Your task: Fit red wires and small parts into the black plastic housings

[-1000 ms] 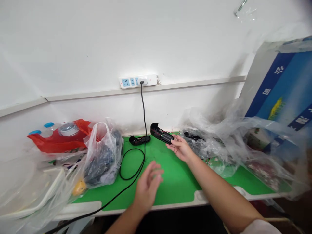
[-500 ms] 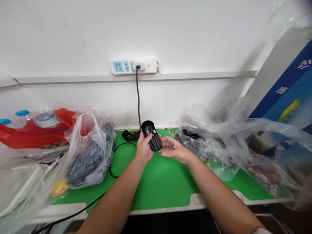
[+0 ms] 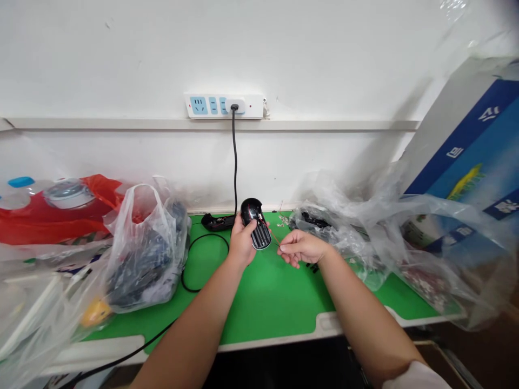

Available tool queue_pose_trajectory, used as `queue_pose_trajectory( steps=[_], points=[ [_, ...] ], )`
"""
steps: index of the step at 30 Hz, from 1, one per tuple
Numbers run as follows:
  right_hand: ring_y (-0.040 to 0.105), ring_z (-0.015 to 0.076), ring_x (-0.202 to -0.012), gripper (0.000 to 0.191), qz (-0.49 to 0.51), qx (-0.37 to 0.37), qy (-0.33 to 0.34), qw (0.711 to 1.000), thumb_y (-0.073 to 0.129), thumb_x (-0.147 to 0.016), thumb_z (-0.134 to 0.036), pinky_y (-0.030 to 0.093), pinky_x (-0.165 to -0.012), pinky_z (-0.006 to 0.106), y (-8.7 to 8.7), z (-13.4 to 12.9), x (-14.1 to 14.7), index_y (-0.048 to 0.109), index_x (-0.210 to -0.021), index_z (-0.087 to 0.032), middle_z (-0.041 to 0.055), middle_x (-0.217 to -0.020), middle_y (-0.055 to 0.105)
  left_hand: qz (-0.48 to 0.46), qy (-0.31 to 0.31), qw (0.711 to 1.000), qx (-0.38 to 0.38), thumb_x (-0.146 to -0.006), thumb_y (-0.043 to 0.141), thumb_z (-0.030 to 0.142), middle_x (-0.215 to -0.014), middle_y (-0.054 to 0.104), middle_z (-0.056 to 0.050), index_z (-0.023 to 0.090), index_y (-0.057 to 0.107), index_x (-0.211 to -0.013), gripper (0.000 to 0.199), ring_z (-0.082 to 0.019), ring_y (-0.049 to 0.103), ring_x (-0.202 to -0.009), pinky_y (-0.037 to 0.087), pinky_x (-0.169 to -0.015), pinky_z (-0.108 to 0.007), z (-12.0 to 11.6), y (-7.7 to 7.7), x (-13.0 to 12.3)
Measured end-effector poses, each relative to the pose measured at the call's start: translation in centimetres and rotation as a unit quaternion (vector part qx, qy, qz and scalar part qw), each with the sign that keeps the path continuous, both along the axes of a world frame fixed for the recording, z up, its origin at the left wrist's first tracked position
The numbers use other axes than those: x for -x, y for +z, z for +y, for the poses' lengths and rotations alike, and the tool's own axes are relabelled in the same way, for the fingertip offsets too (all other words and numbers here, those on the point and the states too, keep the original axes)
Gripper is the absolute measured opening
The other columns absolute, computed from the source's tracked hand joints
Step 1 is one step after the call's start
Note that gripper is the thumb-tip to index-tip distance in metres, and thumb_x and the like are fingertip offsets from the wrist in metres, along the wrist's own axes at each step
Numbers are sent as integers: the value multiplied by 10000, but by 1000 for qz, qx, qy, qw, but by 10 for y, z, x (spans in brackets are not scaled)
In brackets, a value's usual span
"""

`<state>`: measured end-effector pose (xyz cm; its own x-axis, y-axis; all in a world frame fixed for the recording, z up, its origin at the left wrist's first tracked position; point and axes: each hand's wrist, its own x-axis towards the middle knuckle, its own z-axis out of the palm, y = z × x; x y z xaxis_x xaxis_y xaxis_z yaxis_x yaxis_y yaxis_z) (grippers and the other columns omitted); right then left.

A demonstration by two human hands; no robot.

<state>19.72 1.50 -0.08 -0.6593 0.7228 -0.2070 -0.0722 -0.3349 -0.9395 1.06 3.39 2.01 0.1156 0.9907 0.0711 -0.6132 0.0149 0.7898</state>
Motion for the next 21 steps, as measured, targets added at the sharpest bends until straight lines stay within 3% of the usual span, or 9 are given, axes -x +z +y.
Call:
queue_pose_trajectory(
  steps=[6, 9, 13, 16, 19, 21],
  points=[
    [550, 85, -373, 256, 44, -9, -101, 994, 763, -654, -308, 436, -351, 168, 3, -2, 13, 691, -746, -80, 21, -552, 645, -17, 42, 999, 25, -708, 661, 245, -882, 643, -28, 218, 507, -1066, 391, -174, 642, -774, 503, -750, -349, 2, -4, -3],
    [536, 98, -349, 260, 17, -7, -128, 992, 777, -614, -309, 398, -316, 175, 3, -3, 23, 684, -689, -78, 32, -519, 640, -12, 29, 999, 36, -696, 699, 291, -914, 648, -34, 212, 531, -1038, 388, -166, 641, -756, 507, -739, -340, 1, -4, -4],
    [522, 111, -332, 275, -33, -25, -120, 992, 773, -591, -336, 389, -315, 200, 3, -4, 31, 667, -630, -85, 32, -496, 629, 27, 43, 997, 63, -652, 739, 325, -896, 652, -49, 201, 539, -989, 411, -194, 650, -683, 524, -637, -362, 0, -4, -3],
    [525, 100, -355, 309, -71, -87, -104, 988, 737, -642, -388, 402, -354, 199, 7, -7, 29, 644, -586, -99, 18, -484, 610, 51, 67, 993, 81, -617, 761, 294, -837, 645, -31, 195, 529, -954, 421, -186, 642, -626, 523, -584, -342, 2, -4, 0],
    [608, 119, -497, 346, -107, -130, -22, 985, 691, -705, -448, 485, -478, 219, 16, -9, 16, 664, -683, -103, 39, -596, 651, 66, 63, 992, 89, -601, 760, 259, -802, 639, -15, 207, 501, -939, 428, -188, 643, -609, 524, -562, -335, 4, -2, 4],
    [639, 136, -582, 401, -106, -121, -36, 986, 655, -730, -505, 518, -540, 244, 23, -8, 0, 667, -781, -107, 63, -690, 674, 77, 45, 991, 98, -595, 753, 240, -795, 638, -10, 222, 481, -945, 444, -195, 645, -604, 523, -548, -338, 4, 0, 5]
  ],
)
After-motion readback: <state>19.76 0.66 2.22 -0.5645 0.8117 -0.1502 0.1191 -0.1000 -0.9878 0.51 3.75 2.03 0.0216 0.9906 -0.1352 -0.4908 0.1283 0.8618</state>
